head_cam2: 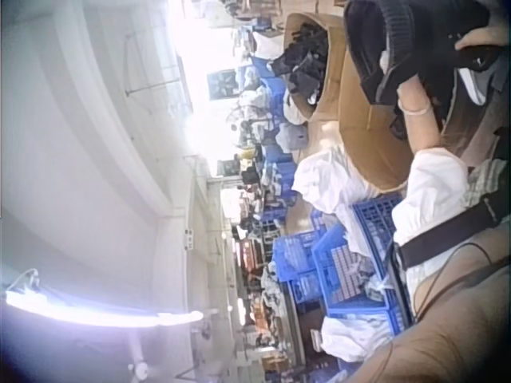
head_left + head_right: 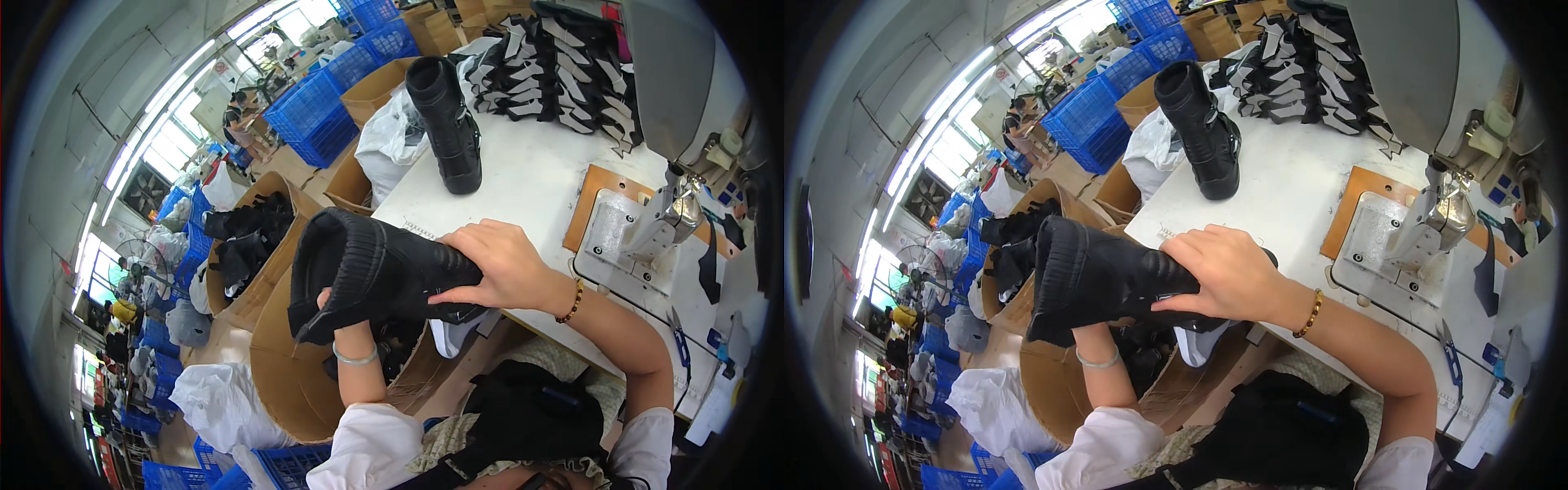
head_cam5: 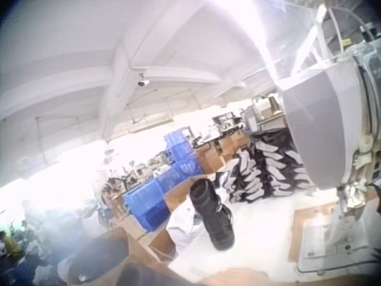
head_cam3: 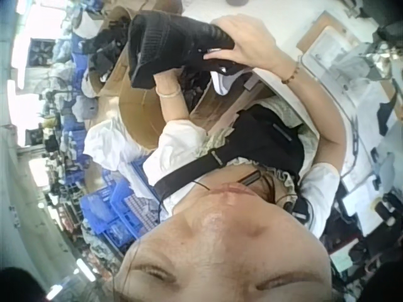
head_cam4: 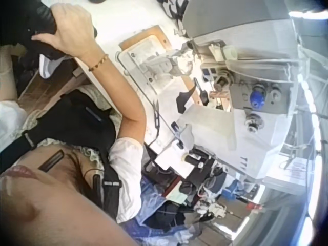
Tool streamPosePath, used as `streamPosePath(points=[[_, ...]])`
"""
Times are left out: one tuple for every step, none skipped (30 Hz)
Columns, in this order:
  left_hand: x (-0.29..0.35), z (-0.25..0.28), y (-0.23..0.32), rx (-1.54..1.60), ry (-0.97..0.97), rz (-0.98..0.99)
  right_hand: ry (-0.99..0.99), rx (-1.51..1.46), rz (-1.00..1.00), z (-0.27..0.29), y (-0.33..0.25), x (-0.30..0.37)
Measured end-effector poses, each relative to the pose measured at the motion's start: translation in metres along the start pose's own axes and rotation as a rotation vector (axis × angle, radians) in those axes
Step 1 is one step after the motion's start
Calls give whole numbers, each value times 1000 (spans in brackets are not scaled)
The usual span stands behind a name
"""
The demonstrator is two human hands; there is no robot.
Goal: The person turns and handles a boot piece, places it away, and retrieves another boot piece from a container. The person then positions the boot piece under a sewing machine needle and stitches along the edges, guiding the material with both hands.
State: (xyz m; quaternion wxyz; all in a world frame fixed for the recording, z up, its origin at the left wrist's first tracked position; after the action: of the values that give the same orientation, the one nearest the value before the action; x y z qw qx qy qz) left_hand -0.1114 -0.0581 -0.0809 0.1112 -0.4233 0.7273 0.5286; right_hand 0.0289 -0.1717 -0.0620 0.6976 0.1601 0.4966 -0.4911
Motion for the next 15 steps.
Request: streamPosePath(points=[[-3, -4, 3, -154, -1, 41, -2, 1, 5, 1, 1, 2], [-6, -9, 6, -308, 1, 82, -12, -22, -22, 2, 4, 5], [-10, -15, 10, -460, 3, 122, -24, -37, -53, 2, 7, 8], [-13, -26, 14, -524, -49, 158, -29, -39, -42, 2, 8, 11], [-16, -39, 17, -557, -103, 191, 23, -75, -33, 5, 10, 15], [-19, -60, 18, -577, -316, 143, 80, -117, -26, 8, 12, 18], [-18, -81, 21, -685, -538, 5, 51, -101, -25, 5, 17, 22], [-15, -96, 16, -806, -747, -31, 75, -240, -104, 6, 26, 26], [-9, -100, 2, -1059, -834, 116, 112, -364, -187, 8, 36, 33], [-8, -107, -8, -1030, -844, 134, 88, -388, -204, 7, 42, 39], [-8, -114, -17, -1072, -861, 97, 65, -369, -220, 9, 49, 45], [-7, -118, -25, -1138, -915, 73, 38, -300, -185, 11, 53, 51], [-10, -122, -28, -1094, -870, 60, 8, -219, -156, 12, 57, 57], [-10, -124, -31, -1096, -901, 67, -32, -181, -181, 13, 63, 64], [-8, -126, -36, -1121, -924, 112, -43, -203, -187, 13, 65, 69]])
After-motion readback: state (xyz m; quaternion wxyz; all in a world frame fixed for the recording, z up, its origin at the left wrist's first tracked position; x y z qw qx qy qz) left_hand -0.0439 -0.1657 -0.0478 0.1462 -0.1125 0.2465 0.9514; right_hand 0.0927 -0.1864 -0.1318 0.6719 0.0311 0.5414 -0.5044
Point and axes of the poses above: each hand's wrist, its own x-axis away from the middle knuckle, its own z-axis out of the back of the hand, y = z × x, the point moved 6 cm from there along -x, towards the middle knuckle, and after that the axes turned 8 degrees about y, right-handed, at the moved point
